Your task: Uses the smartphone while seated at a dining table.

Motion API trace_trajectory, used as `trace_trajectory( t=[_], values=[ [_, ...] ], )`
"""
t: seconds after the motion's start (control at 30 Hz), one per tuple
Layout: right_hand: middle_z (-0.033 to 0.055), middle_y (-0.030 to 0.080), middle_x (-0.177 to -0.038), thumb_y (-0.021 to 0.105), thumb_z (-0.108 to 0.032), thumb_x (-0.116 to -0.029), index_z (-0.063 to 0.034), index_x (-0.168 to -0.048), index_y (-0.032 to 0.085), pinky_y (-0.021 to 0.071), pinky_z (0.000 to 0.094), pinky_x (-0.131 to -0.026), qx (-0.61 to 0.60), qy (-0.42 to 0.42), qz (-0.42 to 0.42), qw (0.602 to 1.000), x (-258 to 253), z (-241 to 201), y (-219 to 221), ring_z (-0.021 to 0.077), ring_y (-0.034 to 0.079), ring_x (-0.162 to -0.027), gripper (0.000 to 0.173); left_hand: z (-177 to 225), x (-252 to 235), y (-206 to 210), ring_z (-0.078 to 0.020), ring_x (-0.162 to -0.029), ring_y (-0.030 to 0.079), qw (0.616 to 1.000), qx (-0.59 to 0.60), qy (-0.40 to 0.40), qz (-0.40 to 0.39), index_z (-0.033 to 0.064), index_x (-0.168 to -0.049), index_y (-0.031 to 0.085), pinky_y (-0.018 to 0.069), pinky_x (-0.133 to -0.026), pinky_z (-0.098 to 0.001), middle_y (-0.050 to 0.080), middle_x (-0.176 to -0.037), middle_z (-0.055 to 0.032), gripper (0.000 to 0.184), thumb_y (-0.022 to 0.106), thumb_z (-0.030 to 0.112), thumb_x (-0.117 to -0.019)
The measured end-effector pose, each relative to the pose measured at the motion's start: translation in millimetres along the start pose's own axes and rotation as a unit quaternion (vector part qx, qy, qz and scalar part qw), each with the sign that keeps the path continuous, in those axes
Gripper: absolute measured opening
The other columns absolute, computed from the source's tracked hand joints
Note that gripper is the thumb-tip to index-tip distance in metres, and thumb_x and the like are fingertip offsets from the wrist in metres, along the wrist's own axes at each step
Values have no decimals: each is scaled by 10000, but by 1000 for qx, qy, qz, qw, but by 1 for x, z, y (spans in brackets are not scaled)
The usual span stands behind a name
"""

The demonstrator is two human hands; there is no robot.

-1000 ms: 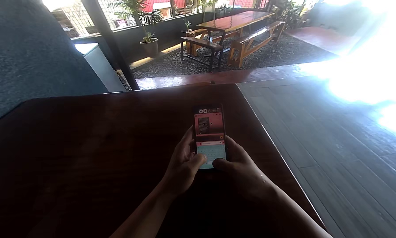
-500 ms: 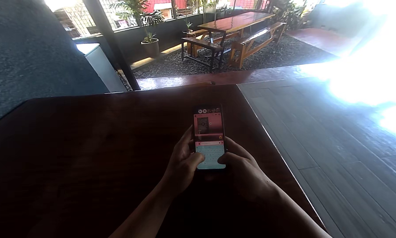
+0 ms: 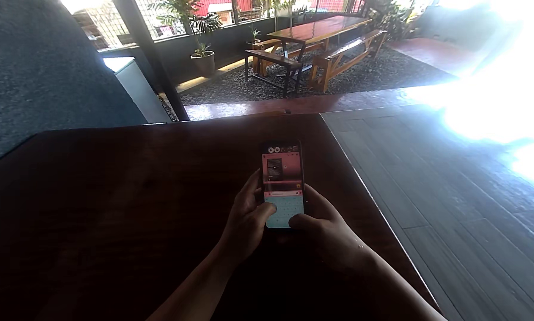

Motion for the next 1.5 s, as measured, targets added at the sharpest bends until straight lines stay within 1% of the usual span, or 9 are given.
trace_trajectory(
  t=[0.17, 0.23, 0.33, 0.4, 0.6, 0.7, 0.93, 1.23, 1.5],
  values=[
    [223, 686, -1148, 556, 105, -893, -68, -1376, 506, 657, 435, -778, 12, -13, 6, 1000, -1, 0, -1, 324, 737, -951, 516, 0, 1, 2, -268, -1119, 684, 1000, 11, -1, -21, 195, -1566, 377, 591, -935, -404, 654, -1308, -128, 689, 483, -31, -924],
    [227, 684, -1140, 525, 45, -943, -71, -1374, 516, 654, 453, -773, -4, -14, 7, 1000, 0, 0, -2, 332, 735, -943, 445, 1, 1, 2, -261, -1115, 684, 1000, 6, 1, -23, 196, -1566, 381, 591, -932, -396, 659, -1299, -123, 699, 487, -35, -915],
    [233, 675, -1162, 397, -95, -1035, -72, -1369, 531, 646, 472, -765, -9, -26, 12, 1000, 0, -2, -2, 340, 725, -970, 361, 0, 0, 0, -266, -1091, 691, 1000, -2, 1, -13, 192, -1551, 402, 599, -915, -404, 666, -1276, -126, 689, 499, -35, -907],
    [230, 681, -1151, 406, -102, -1051, -68, -1351, 553, 652, 472, -753, 9, -39, 20, 999, -1, -2, -4, 343, 730, -959, 336, 0, 1, 2, -269, -1106, 684, 1000, -3, 8, -20, 203, -1554, 389, 595, -924, -405, 658, -1288, -126, 689, 520, -18, -915],
    [199, 689, -1123, 517, 57, -955, -70, -1355, 532, 664, 449, -765, 41, -50, -2, 998, 0, -4, 0, 316, 740, -925, 420, 1, 2, 6, -248, -1147, 666, 999, -24, 17, -19, 228, -1564, 328, 596, -936, -378, 638, -1319, -91, 750, 631, 27, -907],
    [203, 692, -1109, 550, 57, -930, -67, -1341, 529, 663, 447, -769, 39, -41, -1, 998, -1, -2, 1, 320, 740, -916, 430, 0, 3, 4, -215, -1136, 674, 998, -65, 14, 6, 236, -1547, 349, 605, -930, -353, 654, -1298, -50, 756, 668, 34, -892],
    [204, 693, -1120, 555, 85, -903, -77, -1358, 522, 661, 430, -765, 36, -24, 8, 999, -2, 1, -2, 313, 741, -918, 484, -1, 2, 4, -239, -1143, 670, 999, -38, 5, -11, 214, -1565, 341, 595, -937, -373, 642, -1318, -87, 699, 573, 34, -930],
    [235, 667, -1180, 452, 66, -924, -71, -1388, 510, 648, 471, -770, -34, 4, 2, 999, 0, 0, -1, 339, 726, -963, 487, 0, 0, 2, -259, -1132, 674, 1000, -13, 5, -22, 205, -1560, 375, 591, -934, -396, 645, -1316, -112, 700, 512, -18, -911],
    [255, 670, -1165, 366, -59, -1018, -69, -1383, 519, 641, 480, -774, -60, 13, 2, 998, 0, 1, -1, 356, 724, -971, 396, -1, 0, 1, -271, -1136, 672, 1000, -3, -9, -24, 208, -1567, 365, 593, -936, -415, 636, -1328, -120, 719, 501, -33, -904]
  ],
)
Point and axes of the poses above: each hand's wrist, its own x-axis away from the middle knuckle, its own y-axis out of the palm, z = x × y, the point moved 9 cm from there along -x, towards the middle knuckle
